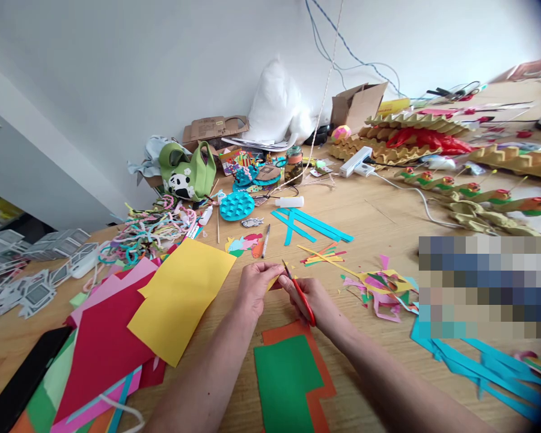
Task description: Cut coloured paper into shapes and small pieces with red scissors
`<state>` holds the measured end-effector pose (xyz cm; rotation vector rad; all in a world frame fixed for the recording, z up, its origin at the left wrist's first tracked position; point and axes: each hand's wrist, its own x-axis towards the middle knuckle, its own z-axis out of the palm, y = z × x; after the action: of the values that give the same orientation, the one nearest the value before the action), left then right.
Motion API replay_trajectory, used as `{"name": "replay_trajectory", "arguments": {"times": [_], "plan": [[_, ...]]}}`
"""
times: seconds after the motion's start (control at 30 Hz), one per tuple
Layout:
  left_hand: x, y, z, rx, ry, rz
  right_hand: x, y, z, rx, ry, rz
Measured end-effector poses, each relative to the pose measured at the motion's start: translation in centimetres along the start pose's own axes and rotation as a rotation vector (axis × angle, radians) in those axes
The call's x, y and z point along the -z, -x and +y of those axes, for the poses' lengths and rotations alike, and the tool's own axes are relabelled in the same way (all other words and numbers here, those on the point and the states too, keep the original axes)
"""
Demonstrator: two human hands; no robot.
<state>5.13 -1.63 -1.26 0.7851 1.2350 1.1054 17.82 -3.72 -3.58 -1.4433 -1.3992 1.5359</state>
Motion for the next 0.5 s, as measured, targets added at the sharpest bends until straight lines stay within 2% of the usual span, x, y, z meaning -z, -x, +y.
{"name": "replay_trajectory", "arguments": {"times": [0.13, 0.37, 0.5], "plan": [[0.2, 0.0, 0.3, 0.046, 0.009, -0.001, 0.1, 0.1, -0.3, -0.001, -0.022, 0.026], [0.6, 0.0, 0.5, 0.043, -0.03, -0.048, 0.1, 0.1, -0.2, 0.018, -0.017, 0.035], [1.3, -0.3, 1.0, 0.052, -0.099, -0.074, 0.1, 0.2, -0.3, -0.028, -0.024, 0.012]]}}
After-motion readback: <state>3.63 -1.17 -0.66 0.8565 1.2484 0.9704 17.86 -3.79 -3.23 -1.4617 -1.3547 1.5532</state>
